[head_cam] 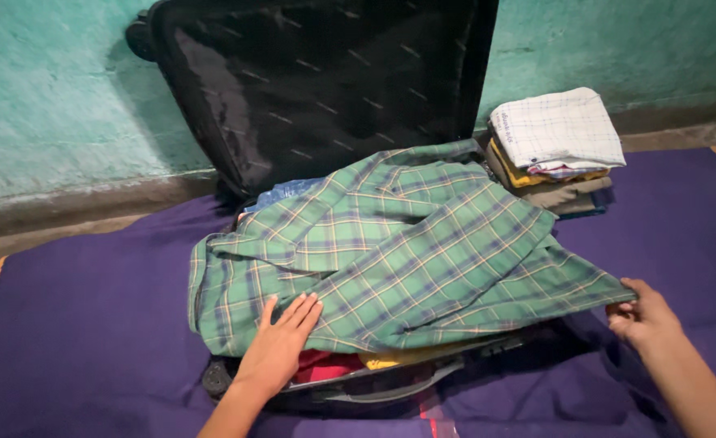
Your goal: The person packs clothing items, including a plaid shirt, a white t-shirt, and a green shirt, into a black suitcase on a blue mat.
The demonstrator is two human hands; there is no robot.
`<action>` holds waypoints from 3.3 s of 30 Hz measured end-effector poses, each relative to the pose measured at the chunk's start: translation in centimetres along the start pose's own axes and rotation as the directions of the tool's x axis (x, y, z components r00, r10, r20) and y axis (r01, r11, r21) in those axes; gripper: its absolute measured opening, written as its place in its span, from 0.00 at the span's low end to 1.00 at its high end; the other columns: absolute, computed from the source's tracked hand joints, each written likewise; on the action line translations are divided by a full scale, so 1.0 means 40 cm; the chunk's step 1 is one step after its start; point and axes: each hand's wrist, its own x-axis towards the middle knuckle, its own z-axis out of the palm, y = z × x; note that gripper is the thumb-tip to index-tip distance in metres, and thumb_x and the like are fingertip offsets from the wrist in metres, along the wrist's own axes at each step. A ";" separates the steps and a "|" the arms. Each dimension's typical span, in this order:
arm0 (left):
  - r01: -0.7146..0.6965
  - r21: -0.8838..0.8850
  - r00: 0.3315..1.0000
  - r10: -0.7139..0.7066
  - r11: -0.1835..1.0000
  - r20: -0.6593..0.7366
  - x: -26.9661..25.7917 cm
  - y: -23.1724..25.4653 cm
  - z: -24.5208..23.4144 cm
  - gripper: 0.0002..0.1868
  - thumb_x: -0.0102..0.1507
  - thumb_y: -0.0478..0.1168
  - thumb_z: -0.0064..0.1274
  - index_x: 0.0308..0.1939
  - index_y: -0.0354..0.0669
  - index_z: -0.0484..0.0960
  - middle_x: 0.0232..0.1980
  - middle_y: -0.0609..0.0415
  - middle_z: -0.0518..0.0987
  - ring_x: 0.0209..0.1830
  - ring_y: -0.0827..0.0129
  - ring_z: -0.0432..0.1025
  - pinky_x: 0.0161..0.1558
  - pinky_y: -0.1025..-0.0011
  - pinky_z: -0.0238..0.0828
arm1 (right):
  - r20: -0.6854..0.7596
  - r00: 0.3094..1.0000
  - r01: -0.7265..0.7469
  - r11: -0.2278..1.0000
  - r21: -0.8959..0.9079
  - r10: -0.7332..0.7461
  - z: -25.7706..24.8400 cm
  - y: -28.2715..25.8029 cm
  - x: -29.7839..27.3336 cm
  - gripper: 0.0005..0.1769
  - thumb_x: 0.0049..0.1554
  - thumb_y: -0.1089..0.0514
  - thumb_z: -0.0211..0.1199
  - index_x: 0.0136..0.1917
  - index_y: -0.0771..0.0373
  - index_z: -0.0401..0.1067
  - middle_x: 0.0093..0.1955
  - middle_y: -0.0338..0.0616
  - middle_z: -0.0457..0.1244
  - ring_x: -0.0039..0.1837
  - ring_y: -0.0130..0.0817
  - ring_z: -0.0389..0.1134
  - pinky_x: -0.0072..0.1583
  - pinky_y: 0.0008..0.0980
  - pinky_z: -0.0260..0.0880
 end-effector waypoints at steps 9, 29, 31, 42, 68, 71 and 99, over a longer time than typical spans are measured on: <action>-0.175 -0.178 0.981 0.156 0.968 -0.117 -0.091 0.034 -0.053 0.49 0.45 0.22 0.48 0.73 0.34 0.58 0.79 0.43 0.61 0.78 0.57 0.52 0.73 0.58 0.44 | -0.307 0.822 0.525 0.847 0.085 -0.479 -0.022 0.022 -0.090 0.09 0.60 0.65 0.67 0.46 0.61 0.65 0.42 0.38 0.63 0.40 0.29 0.65 0.39 0.28 0.65; 0.126 -0.613 0.976 -0.208 0.780 -0.064 -0.135 -0.067 0.016 0.17 0.60 0.45 0.59 0.53 0.53 0.86 0.38 0.41 0.85 0.38 0.43 0.79 0.41 0.54 0.76 | -0.333 0.762 0.537 0.829 -0.157 -0.556 0.082 -0.060 0.066 0.10 0.63 0.63 0.61 0.54 0.60 0.81 0.44 0.40 0.68 0.40 0.29 0.67 0.39 0.29 0.67; 0.130 -0.624 0.965 -0.243 0.771 -0.100 -0.118 -0.080 0.011 0.17 0.60 0.46 0.59 0.52 0.50 0.86 0.37 0.40 0.85 0.38 0.43 0.79 0.40 0.54 0.76 | -0.106 0.907 0.399 0.913 -0.084 -0.407 0.115 -0.086 0.099 0.13 0.66 0.64 0.56 0.60 0.65 0.77 0.50 0.42 0.66 0.40 0.25 0.66 0.38 0.27 0.69; 0.404 -0.366 0.914 -0.390 0.838 0.116 -0.010 -0.077 -0.051 0.18 0.62 0.47 0.57 0.55 0.50 0.82 0.44 0.44 0.83 0.48 0.46 0.77 0.49 0.54 0.74 | 0.428 0.728 0.679 0.478 -0.557 -0.535 0.286 -0.008 -0.048 0.40 0.56 0.72 0.44 0.81 0.65 0.47 0.76 0.59 0.57 0.74 0.48 0.62 0.70 0.42 0.64; 0.163 -0.198 0.931 -0.217 0.966 -0.292 0.243 0.141 0.056 0.47 0.61 0.61 0.48 0.77 0.42 0.49 0.82 0.49 0.44 0.81 0.57 0.41 0.73 0.40 0.33 | 0.988 0.147 0.621 -0.773 -0.132 -0.051 0.528 0.217 -0.379 0.36 0.64 0.41 0.42 0.80 0.57 0.46 0.82 0.41 0.42 0.83 0.42 0.39 0.76 0.63 0.31; 0.110 -0.158 0.919 -0.161 0.981 -0.359 0.222 0.112 0.066 0.44 0.63 0.60 0.45 0.78 0.46 0.50 0.82 0.48 0.45 0.80 0.55 0.42 0.71 0.41 0.35 | 0.983 0.150 0.588 -0.790 -0.175 -0.106 0.486 0.168 -0.332 0.36 0.64 0.41 0.41 0.80 0.56 0.47 0.83 0.43 0.42 0.83 0.45 0.40 0.75 0.63 0.33; 0.395 -0.390 0.876 -0.469 0.832 -0.112 0.502 -0.154 -0.017 0.29 0.67 0.47 0.54 0.66 0.36 0.65 0.64 0.37 0.71 0.63 0.43 0.67 0.60 0.46 0.63 | 0.854 0.169 0.862 -0.347 -0.370 -0.492 0.852 0.189 -0.499 0.42 0.64 0.44 0.52 0.83 0.61 0.42 0.85 0.54 0.43 0.85 0.52 0.41 0.78 0.60 0.35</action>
